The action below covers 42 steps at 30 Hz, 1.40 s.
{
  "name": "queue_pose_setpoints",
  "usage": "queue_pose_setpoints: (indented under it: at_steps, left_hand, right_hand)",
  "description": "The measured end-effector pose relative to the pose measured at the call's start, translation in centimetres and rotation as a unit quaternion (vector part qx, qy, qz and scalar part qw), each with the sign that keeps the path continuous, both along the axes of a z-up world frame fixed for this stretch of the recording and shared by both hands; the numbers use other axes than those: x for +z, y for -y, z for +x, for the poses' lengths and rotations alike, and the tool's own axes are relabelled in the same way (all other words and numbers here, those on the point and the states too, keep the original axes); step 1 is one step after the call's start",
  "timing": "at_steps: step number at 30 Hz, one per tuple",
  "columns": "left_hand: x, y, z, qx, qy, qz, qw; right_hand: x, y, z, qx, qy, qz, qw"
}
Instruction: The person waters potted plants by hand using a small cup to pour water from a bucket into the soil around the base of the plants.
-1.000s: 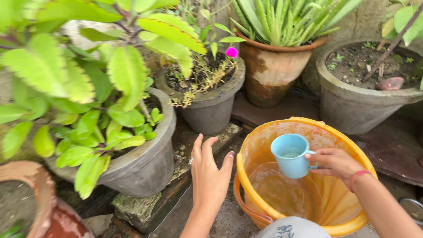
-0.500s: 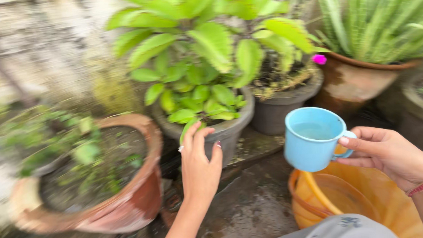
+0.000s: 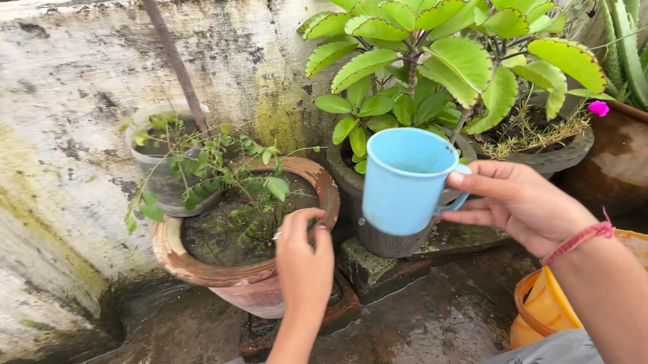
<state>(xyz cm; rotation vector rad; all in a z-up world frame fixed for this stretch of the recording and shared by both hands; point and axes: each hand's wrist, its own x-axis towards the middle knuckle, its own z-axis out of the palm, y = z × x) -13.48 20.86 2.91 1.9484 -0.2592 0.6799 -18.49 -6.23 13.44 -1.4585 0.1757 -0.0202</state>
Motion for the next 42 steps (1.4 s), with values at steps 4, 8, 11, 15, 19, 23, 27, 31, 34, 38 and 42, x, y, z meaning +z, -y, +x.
queue_pose_setpoints:
  at_steps: [4, 8, 11, 15, 19, 23, 27, 31, 34, 38, 42]
  left_hand:
    - [0.4, 1.6, -0.1, -0.047, -0.019, 0.034, 0.998]
    - [1.5, 3.9, -0.1, -0.083, -0.031, 0.059, 0.994]
    - [2.2, 5.6, 0.4, -0.126, 0.028, 0.127, 0.984]
    - [2.1, 7.9, 1.8, -0.169, 0.171, 0.238, 0.941]
    - [1.5, 11.5, 3.5, -0.175, 0.283, 0.38, 0.863]
    - [0.8, 15.6, 5.8, -0.176, 0.28, 0.442, 0.834]
    - [0.5, 18.0, 8.6, -0.137, 0.221, 0.458, 0.85]
    - [0.6, 17.4, 11.0, -0.064, 0.181, 0.521, 0.832]
    - [0.6, 17.1, 11.2, -0.031, 0.197, 0.468, 0.861]
    - [0.6, 17.0, 11.6, -0.009, 0.202, 0.439, 0.876]
    - [0.7, 16.5, 12.1, -0.027, 0.195, 0.392, 0.899]
  right_hand:
    - [0.7, 2.3, -0.4, -0.052, 0.017, -0.022, 0.998]
    - [1.7, 6.1, -0.9, -0.118, 0.043, -0.066, 0.99]
    - [2.0, 9.2, -1.0, -0.167, 0.047, -0.108, 0.979]
    - [1.3, 13.0, -0.2, -0.193, 0.017, -0.161, 0.968]
    - [-1.1, 16.4, 1.5, -0.195, -0.011, -0.175, 0.965]
    - [-3.5, 17.9, 3.6, -0.202, -0.022, -0.178, 0.963]
    - [-3.4, 18.3, 5.2, -0.216, -0.03, -0.187, 0.958]
    - [-2.4, 18.5, 6.8, -0.229, -0.036, -0.222, 0.947]
    - [-2.1, 18.5, 7.9, -0.217, -0.039, -0.224, 0.949]
    - [-2.8, 17.6, 9.1, -0.209, -0.032, -0.2, 0.957]
    - [-3.7, 15.8, 9.2, -0.205, -0.022, -0.222, 0.953]
